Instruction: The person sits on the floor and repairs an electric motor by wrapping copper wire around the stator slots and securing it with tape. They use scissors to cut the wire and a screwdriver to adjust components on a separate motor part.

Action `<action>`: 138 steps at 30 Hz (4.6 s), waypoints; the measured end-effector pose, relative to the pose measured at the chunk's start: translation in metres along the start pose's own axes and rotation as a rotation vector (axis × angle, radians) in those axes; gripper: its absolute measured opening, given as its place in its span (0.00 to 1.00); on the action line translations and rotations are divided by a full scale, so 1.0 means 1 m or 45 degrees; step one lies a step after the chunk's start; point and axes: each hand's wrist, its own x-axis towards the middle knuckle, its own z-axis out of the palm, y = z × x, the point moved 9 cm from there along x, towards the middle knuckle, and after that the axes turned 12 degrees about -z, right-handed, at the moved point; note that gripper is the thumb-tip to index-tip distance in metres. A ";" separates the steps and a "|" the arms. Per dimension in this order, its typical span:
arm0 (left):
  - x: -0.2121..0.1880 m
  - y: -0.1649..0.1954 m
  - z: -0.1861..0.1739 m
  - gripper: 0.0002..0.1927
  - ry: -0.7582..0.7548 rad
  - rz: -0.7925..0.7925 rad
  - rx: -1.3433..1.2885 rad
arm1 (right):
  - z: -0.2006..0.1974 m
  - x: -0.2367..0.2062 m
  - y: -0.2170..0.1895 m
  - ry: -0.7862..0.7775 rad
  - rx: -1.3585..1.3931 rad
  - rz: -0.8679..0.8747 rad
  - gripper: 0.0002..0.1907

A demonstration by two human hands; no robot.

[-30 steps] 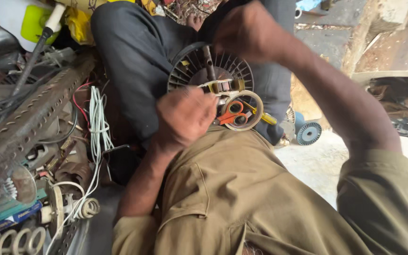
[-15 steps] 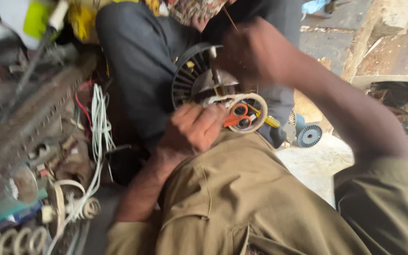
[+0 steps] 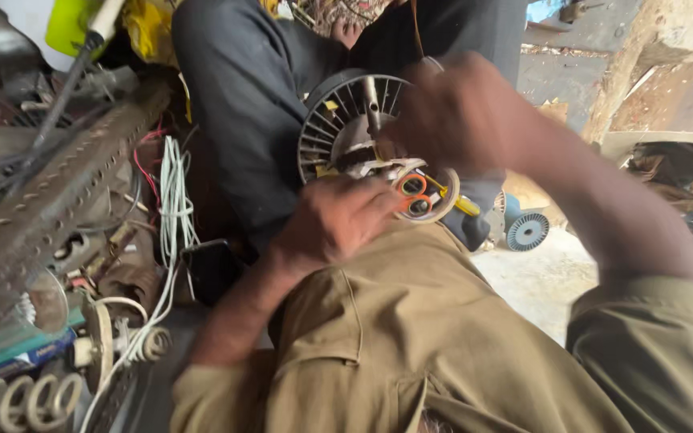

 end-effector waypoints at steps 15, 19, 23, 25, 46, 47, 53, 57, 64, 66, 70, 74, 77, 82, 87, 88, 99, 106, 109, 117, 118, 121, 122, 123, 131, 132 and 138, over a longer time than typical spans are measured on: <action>0.048 -0.011 -0.032 0.12 0.055 -0.062 -0.648 | -0.034 0.000 -0.059 0.054 0.058 0.024 0.15; 0.001 -0.005 -0.007 0.11 0.215 -0.024 -0.014 | -0.032 0.010 -0.007 0.161 0.013 0.054 0.11; -0.006 -0.023 -0.003 0.09 0.318 -0.182 -0.044 | -0.020 0.006 0.030 0.199 -0.136 0.062 0.07; 0.005 -0.022 -0.011 0.08 0.346 -0.169 -0.234 | -0.014 -0.004 0.052 0.201 -0.019 0.222 0.05; 0.089 -0.046 -0.012 0.13 0.156 -0.012 -0.284 | -0.037 -0.029 0.058 -0.041 -0.259 0.365 0.03; 0.109 -0.051 -0.002 0.12 -0.109 -0.071 -0.277 | -0.038 -0.043 0.043 -0.128 -0.315 0.466 0.04; 0.058 -0.069 -0.026 0.04 0.181 -0.393 -0.686 | -0.005 -0.014 -0.053 -0.039 0.120 -0.086 0.03; 0.006 -0.064 -0.010 0.04 0.312 -0.349 -0.782 | -0.008 0.011 0.042 0.096 -0.060 0.088 0.04; 0.130 -0.048 0.012 0.06 -0.469 -0.065 -0.147 | -0.014 -0.035 0.023 -0.199 0.010 0.556 0.04; 0.127 -0.050 -0.021 0.04 -0.218 -0.155 -0.377 | 0.018 -0.023 -0.028 -0.419 0.239 0.373 0.05; 0.027 -0.014 -0.014 0.07 -0.010 -0.130 -0.389 | -0.023 0.000 -0.040 0.110 0.024 -0.161 0.04; 0.003 -0.048 -0.004 0.05 0.336 -0.200 -0.502 | -0.015 0.010 0.065 0.229 0.247 0.269 0.02; 0.070 -0.083 0.004 0.10 0.217 -0.286 -0.599 | -0.050 -0.019 0.051 0.234 -0.255 0.201 0.01; 0.118 -0.057 -0.002 0.09 -0.313 -0.154 -0.343 | 0.032 -0.032 -0.009 -0.634 0.067 0.472 0.11; 0.016 -0.006 -0.011 0.07 0.089 0.004 -0.112 | -0.003 0.005 0.015 0.011 -0.017 0.092 0.04; 0.011 -0.018 -0.008 0.07 0.139 -0.068 -0.018 | -0.007 0.017 0.031 0.104 0.000 0.013 0.11; 0.098 -0.050 -0.040 0.10 0.114 -0.257 -0.518 | 0.011 -0.012 -0.044 -0.276 0.355 0.211 0.02; 0.019 -0.071 -0.011 0.13 0.386 -0.388 -0.687 | -0.013 -0.014 0.088 0.197 0.160 0.380 0.03; 0.101 -0.065 0.004 0.14 -0.007 -0.217 -0.146 | -0.014 -0.038 0.064 -0.005 -0.213 0.309 0.04; 0.031 0.013 -0.024 0.09 0.125 0.224 -0.144 | -0.008 -0.019 -0.008 -0.002 -0.049 0.140 0.06; 0.018 -0.005 -0.021 0.08 0.213 0.116 -0.273 | -0.004 -0.004 0.014 0.034 0.049 0.045 0.04; 0.012 -0.053 -0.017 0.07 0.439 -0.217 -0.697 | -0.009 0.008 0.057 0.152 -0.030 0.044 0.07; 0.024 -0.069 -0.023 0.07 0.529 -0.312 -0.838 | -0.020 0.006 0.065 0.184 -0.138 0.065 0.04; 0.055 -0.059 -0.024 0.09 0.429 -0.129 -0.643 | -0.036 -0.003 0.074 0.180 -0.215 0.156 0.03; 0.086 -0.020 -0.043 0.07 0.036 -0.136 -0.527 | 0.016 -0.020 -0.045 -0.363 0.395 0.123 0.08; 0.059 -0.004 -0.036 0.09 0.043 0.010 -0.552 | -0.016 -0.012 -0.041 0.123 0.569 0.002 0.07; 0.002 -0.040 -0.029 0.10 0.426 -0.343 -0.361 | -0.011 0.004 0.077 0.222 0.118 0.233 0.04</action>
